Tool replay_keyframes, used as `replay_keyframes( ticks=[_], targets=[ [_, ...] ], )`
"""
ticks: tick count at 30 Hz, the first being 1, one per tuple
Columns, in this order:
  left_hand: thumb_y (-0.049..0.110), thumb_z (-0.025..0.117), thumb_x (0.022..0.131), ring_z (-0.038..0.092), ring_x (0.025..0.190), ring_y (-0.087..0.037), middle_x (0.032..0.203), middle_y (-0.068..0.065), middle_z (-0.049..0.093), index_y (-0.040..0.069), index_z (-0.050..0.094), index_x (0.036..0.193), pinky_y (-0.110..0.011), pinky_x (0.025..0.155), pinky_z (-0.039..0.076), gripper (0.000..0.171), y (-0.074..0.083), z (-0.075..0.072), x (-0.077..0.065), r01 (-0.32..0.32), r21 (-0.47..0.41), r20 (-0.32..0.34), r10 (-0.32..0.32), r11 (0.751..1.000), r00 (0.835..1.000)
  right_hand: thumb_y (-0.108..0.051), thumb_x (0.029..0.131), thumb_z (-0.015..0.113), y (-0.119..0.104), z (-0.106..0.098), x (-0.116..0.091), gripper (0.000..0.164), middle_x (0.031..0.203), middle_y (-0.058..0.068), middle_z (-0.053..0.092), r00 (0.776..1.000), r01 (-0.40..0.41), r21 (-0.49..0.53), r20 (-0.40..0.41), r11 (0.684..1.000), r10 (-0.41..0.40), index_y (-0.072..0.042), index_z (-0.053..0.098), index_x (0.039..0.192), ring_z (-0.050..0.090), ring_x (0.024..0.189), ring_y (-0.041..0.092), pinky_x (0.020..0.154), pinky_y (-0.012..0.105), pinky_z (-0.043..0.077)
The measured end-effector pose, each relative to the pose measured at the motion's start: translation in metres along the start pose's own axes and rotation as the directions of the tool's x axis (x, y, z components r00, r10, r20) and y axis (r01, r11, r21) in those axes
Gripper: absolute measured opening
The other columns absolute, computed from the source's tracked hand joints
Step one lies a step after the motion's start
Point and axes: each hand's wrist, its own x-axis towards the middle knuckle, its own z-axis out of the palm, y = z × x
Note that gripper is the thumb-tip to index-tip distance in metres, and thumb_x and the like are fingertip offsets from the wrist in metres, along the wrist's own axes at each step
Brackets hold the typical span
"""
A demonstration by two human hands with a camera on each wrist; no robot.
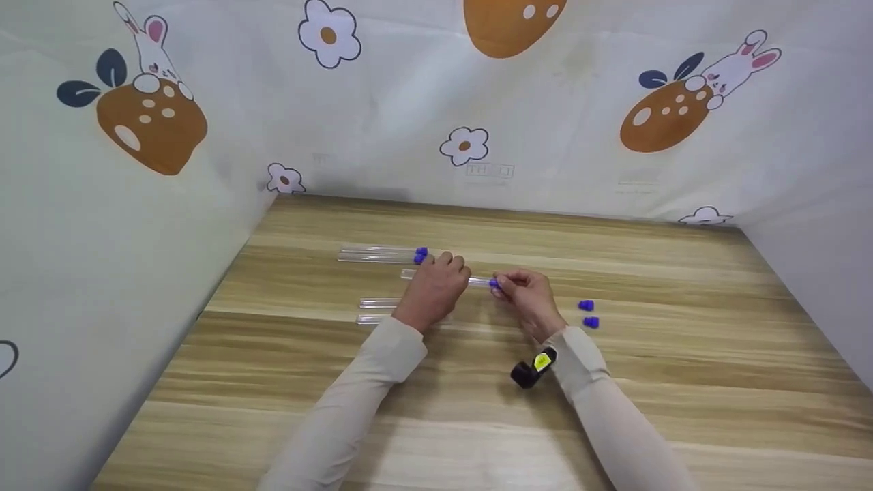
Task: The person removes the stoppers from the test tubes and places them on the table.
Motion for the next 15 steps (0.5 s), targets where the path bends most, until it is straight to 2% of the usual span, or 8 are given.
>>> replay_keyframes(
  ticks=[8, 15],
  targets=[
    [0.009, 0.062, 0.087, 0.063, 0.074, -0.018, 0.083, -0.004, 0.067, 0.009, 0.07, 0.086, -0.031, 0.065, 0.049, 0.007, 0.0006, -0.0005, -0.0011, 0.004, -0.03, -0.008, -0.004, 1.0, 1.0, 0.011, 0.089, 0.055, 0.0033, -0.0008, 0.0, 0.023, 0.072, -0.002, 0.067, 0.997, 0.072, -0.016, -0.015, 0.997, -0.072, 0.022, 0.055, 0.109, 0.064, 0.066, 0.005, 0.065, 0.016, 0.054],
    [0.008, 0.06, 0.088, 0.064, 0.077, -0.019, 0.085, -0.005, 0.069, 0.008, 0.071, 0.089, -0.033, 0.068, 0.05, 0.01, -0.0005, -0.002, 0.0001, 0.02, -0.076, 0.04, -0.017, 0.997, 0.999, 0.013, 0.086, 0.056, 0.0077, -0.0013, 0.0005, 0.018, 0.073, -0.001, 0.067, 0.991, 0.133, -0.023, -0.027, 0.991, -0.133, 0.02, 0.059, 0.103, 0.064, 0.068, 0.005, 0.067, 0.017, 0.054]
  ],
)
